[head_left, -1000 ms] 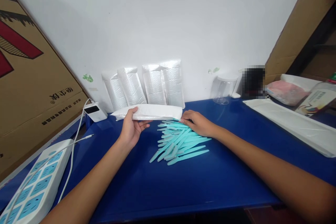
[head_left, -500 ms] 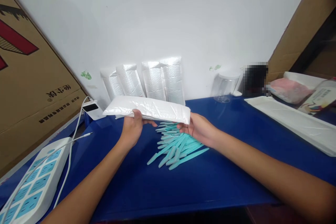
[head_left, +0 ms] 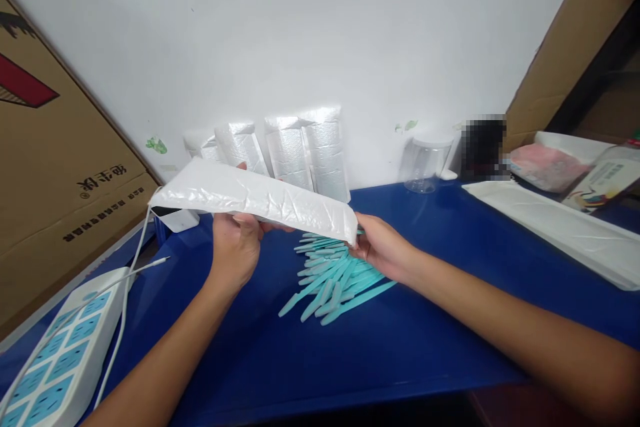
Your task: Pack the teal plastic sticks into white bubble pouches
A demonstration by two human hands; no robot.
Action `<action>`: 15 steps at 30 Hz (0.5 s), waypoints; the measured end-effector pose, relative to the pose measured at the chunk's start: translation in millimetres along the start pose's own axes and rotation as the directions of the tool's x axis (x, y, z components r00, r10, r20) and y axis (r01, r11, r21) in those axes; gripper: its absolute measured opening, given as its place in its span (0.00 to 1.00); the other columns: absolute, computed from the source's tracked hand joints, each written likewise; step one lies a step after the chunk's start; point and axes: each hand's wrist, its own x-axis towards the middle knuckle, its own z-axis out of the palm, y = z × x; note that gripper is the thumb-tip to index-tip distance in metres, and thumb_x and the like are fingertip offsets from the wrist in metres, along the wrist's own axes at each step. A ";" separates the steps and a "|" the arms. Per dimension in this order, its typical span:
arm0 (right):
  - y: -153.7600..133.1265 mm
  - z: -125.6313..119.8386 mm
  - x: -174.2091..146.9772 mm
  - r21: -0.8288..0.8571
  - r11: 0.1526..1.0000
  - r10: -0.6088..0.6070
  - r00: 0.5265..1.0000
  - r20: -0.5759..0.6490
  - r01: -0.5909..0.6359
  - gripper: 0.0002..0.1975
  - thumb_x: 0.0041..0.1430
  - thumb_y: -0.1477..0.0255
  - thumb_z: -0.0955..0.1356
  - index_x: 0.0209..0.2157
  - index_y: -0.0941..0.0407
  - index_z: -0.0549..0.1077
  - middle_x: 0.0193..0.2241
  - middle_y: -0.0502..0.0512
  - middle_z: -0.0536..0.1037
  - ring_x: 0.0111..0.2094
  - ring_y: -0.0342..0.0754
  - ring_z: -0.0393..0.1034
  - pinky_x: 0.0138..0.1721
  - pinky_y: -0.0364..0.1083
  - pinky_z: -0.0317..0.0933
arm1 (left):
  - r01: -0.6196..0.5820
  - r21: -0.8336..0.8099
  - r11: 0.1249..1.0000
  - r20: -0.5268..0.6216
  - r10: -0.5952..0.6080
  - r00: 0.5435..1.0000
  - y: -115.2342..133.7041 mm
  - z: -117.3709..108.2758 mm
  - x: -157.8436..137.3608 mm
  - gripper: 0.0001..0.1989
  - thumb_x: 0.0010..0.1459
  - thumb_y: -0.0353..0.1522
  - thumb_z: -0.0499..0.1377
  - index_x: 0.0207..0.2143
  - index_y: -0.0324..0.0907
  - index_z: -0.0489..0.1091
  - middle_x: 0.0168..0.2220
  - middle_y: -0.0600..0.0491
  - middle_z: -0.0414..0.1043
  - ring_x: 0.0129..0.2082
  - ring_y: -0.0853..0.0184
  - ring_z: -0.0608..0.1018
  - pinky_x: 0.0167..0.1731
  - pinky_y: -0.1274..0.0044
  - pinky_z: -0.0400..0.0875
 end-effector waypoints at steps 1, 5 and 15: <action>-0.2 1.1 -0.6 -0.036 0.999 0.008 1.000 0.007 -0.007 0.10 0.55 0.68 0.74 0.27 0.56 0.70 0.19 0.46 0.65 0.19 0.37 0.54 0.18 0.39 0.47 | 0.012 -0.004 1.000 0.004 -0.012 1.000 1.2 -0.5 0.1 0.42 0.40 0.53 0.76 0.57 0.50 0.72 0.43 0.48 0.81 0.42 0.54 0.84 0.32 0.73 0.80; 1.0 4.8 -3.8 -0.128 0.992 0.013 1.000 0.004 -0.013 0.11 0.52 0.67 0.74 0.26 0.56 0.69 0.21 0.48 0.68 0.18 0.36 0.52 0.17 0.39 0.41 | 0.109 0.000 0.994 0.032 -0.109 0.994 2.7 4.7 -4.2 0.46 0.38 0.37 0.81 0.60 0.50 0.69 0.45 0.48 0.80 0.40 0.57 0.84 0.34 0.74 0.80; -12.7 -25.5 17.7 -0.322 0.940 -0.143 0.987 -0.072 0.112 0.28 0.50 0.49 0.78 0.20 0.56 0.67 0.17 0.46 0.63 0.18 0.35 0.46 0.20 0.41 0.39 | 0.116 -0.013 0.993 -0.097 -0.117 0.988 -5.3 -0.1 11.2 0.18 0.52 0.37 0.74 0.42 0.42 0.75 0.39 0.50 0.79 0.37 0.62 0.82 0.34 0.74 0.81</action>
